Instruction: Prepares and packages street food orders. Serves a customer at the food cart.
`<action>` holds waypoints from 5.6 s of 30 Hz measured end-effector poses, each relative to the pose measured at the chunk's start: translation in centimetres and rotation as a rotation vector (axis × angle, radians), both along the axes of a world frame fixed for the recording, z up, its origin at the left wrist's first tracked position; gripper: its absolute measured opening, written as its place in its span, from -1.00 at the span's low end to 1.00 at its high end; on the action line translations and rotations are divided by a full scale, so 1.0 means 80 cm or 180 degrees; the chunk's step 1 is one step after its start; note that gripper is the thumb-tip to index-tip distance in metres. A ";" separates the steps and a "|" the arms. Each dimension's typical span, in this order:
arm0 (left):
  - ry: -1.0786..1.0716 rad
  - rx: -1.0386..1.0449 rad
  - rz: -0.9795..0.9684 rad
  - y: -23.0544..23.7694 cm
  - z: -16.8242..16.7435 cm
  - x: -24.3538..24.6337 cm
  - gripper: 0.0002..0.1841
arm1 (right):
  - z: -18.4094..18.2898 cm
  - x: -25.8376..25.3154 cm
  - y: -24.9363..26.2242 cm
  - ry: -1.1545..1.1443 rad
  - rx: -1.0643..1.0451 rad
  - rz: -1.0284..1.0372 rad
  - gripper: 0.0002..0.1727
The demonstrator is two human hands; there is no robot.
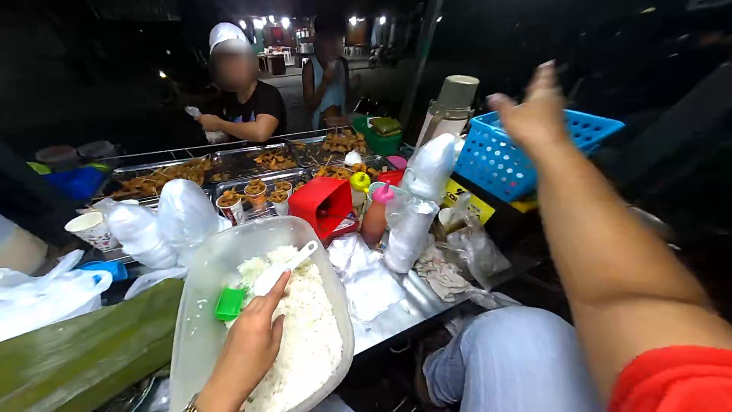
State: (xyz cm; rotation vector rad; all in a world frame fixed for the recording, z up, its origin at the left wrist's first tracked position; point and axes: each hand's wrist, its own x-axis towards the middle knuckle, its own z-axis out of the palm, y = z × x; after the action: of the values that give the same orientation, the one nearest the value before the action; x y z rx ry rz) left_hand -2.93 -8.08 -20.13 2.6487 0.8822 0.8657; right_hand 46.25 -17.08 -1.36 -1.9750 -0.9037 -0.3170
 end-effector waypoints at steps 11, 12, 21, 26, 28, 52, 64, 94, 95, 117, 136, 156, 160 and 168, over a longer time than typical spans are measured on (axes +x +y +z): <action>-0.0188 0.0657 0.0585 0.010 -0.004 -0.007 -0.58 | -0.152 -0.009 -0.136 -0.0539 -0.0229 0.0291 -0.58; -0.0027 0.0510 0.0618 0.004 0.003 -0.005 -0.49 | -0.160 -0.008 -0.135 -0.0438 -0.0310 0.0339 -0.60; 0.0310 -0.0073 0.0400 -0.042 0.038 0.029 -0.55 | -0.184 -0.025 -0.119 -0.0624 -0.0494 0.1238 -0.75; 0.1175 -0.0558 0.0230 -0.065 0.049 0.013 0.14 | -0.199 -0.044 -0.108 -0.0548 -0.0791 0.1760 -0.85; 0.0770 -0.0123 0.0472 -0.063 0.041 0.006 -0.15 | -0.214 -0.074 -0.091 -0.0422 -0.1176 0.2169 -0.87; 0.0434 -0.0567 -0.0330 -0.013 0.057 0.192 -0.20 | -0.247 -0.165 0.014 0.0959 -0.1577 0.3127 -0.70; -0.0987 -0.1613 0.0113 0.001 0.067 0.268 -0.71 | -0.255 -0.104 -0.048 0.2172 -0.0673 0.2838 -0.71; -0.1115 -0.4165 -0.1242 -0.068 0.030 0.286 -0.83 | -0.239 -0.091 -0.058 0.2232 0.0337 0.2707 -0.90; -0.1090 -0.4097 -0.1231 -0.068 0.029 0.286 -0.80 | -0.242 -0.088 -0.058 0.2836 0.0636 0.2960 -0.88; -0.0944 -0.4468 0.0735 0.004 -0.025 0.399 -0.23 | -0.298 -0.052 0.039 0.4024 -0.0152 0.1673 -0.22; 0.1604 -0.1983 0.1498 -0.001 -0.082 0.322 -0.21 | -0.334 -0.062 0.027 0.1977 -0.0863 0.2957 0.58; 0.0717 -0.2465 0.2079 0.026 -0.074 0.310 -0.32 | -0.285 -0.085 -0.026 0.0527 -0.3523 0.2982 -0.43; 0.0368 -0.2227 0.2198 0.021 -0.071 0.305 -0.55 | -0.269 -0.066 -0.031 0.0685 -0.2899 0.2766 -0.63; -0.1418 -0.1424 0.1663 -0.001 0.020 0.321 -0.64 | -0.250 -0.006 -0.051 0.1284 -0.1900 0.1909 -0.62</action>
State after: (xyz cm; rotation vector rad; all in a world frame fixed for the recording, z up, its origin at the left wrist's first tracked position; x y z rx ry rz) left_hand 22.78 -8.17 -18.54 1.7707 1.4551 1.1428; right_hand 45.77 -21.17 -21.34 -2.0454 -1.3555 0.7442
